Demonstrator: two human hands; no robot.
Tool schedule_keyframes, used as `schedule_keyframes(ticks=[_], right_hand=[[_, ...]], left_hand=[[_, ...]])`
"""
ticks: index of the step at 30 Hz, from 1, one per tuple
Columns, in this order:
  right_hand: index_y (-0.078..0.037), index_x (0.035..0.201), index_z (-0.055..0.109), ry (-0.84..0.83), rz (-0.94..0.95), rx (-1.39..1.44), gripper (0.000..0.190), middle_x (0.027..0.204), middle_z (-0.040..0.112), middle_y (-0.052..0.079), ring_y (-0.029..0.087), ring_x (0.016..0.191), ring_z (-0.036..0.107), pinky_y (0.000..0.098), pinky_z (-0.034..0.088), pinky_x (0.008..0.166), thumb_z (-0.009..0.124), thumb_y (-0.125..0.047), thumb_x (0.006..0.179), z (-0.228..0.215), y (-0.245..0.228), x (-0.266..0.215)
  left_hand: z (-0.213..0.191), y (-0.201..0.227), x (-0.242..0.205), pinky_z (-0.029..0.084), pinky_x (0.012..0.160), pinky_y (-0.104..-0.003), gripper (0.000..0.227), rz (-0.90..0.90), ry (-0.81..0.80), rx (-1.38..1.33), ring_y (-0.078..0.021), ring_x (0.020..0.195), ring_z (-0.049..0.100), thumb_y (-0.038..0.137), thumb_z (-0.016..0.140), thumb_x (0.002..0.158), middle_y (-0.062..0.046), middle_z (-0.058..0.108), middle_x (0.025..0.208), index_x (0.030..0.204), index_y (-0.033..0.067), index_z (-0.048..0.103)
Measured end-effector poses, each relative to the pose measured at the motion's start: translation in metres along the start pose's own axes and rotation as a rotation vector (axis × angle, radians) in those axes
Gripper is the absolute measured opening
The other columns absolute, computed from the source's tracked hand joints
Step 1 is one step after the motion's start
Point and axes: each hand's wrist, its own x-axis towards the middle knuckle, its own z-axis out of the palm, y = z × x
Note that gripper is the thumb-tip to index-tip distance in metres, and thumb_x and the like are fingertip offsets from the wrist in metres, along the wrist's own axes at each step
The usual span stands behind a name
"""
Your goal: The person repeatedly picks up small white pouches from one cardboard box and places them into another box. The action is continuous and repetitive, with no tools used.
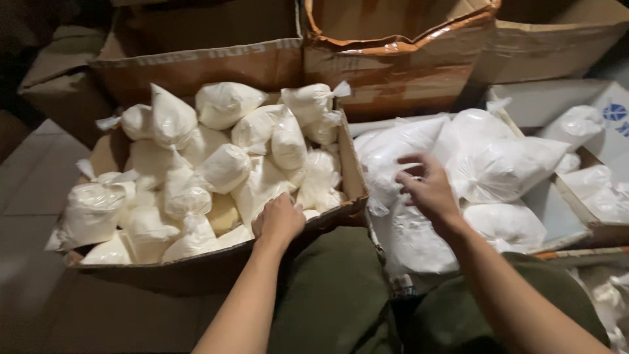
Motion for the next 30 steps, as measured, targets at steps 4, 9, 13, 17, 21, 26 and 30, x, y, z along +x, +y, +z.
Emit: schedule_keyframes(ticks=[4,9,13,17,21,26,30], right_hand=[[-0.004,0.12,0.066,-0.229,-0.164,-0.053,0.032,0.093,0.074,0.012,0.014,0.069,0.066,0.0288,0.056,0.057,0.068,-0.011,0.089,0.079,-0.009,0.02],[-0.004,0.12,0.066,-0.445,-0.029,-0.284,0.035,0.087,0.075,0.011,0.017,0.066,0.067,0.0303,0.056,0.057,0.07,-0.014,0.087,0.15,0.004,0.041],[-0.001,0.112,0.07,-0.574,-0.049,-0.374,0.037,0.085,0.076,0.013,0.019,0.066,0.067,0.0314,0.056,0.059,0.077,-0.016,0.079,0.199,0.043,0.067],[0.003,0.095,0.076,-0.576,-0.275,-0.657,0.037,0.086,0.074,0.016,0.022,0.071,0.066,0.0332,0.053,0.065,0.087,-0.024,0.071,0.249,0.081,0.096],[0.014,0.091,0.078,-0.729,0.115,-0.491,0.043,0.082,0.07,0.027,0.031,0.065,0.061,0.0431,0.048,0.058,0.084,-0.026,0.08,0.275,0.108,0.109],[0.001,0.099,0.081,-0.879,0.176,-0.521,0.038,0.087,0.077,0.013,0.023,0.073,0.07,0.0356,0.055,0.063,0.082,-0.027,0.073,0.291,0.118,0.115],[-0.017,0.122,0.079,-1.123,0.32,-0.452,0.049,0.115,0.07,0.013,0.022,0.093,0.067,0.0363,0.059,0.067,0.067,-0.026,0.075,0.287,0.107,0.12]], left_hand=[[-0.015,-0.024,0.008,0.05,0.104,-0.051,0.043,-0.156,-0.127,0.01,-0.0356,0.127,0.061,0.034,0.067,0.09,-0.014,0.066,0.134,0.127,0.0128,0.066],[-0.03,-0.041,0.01,0.049,0.106,-0.05,0.049,-0.248,-0.138,-0.005,-0.035,0.132,0.057,0.035,0.068,0.089,-0.014,0.062,0.139,0.131,0.0109,0.064],[-0.02,-0.066,0.026,0.051,0.105,-0.049,0.043,-0.317,-0.124,-0.097,-0.0395,0.127,0.061,0.021,0.065,0.086,-0.021,0.065,0.135,0.126,0.0047,0.069],[0.006,-0.091,0.064,0.054,0.102,-0.046,0.04,-0.241,-0.099,-0.102,-0.0408,0.122,0.065,0.016,0.067,0.082,-0.027,0.067,0.129,0.118,-0.0008,0.072],[0.03,-0.107,0.1,0.054,0.102,-0.044,0.043,-0.187,-0.05,-0.122,-0.0407,0.124,0.063,0.019,0.07,0.081,-0.03,0.065,0.128,0.117,-0.0042,0.072],[0.048,-0.126,0.143,0.057,0.096,-0.047,0.049,-0.347,-0.228,-0.208,-0.0359,0.118,0.073,0.015,0.061,0.076,-0.028,0.072,0.128,0.118,-0.0061,0.072],[0.07,-0.14,0.173,0.051,0.105,-0.047,0.099,-0.547,-0.128,-0.522,-0.0408,0.139,0.05,0.013,0.069,0.077,-0.035,0.023,0.161,0.153,-0.0194,0.015]])
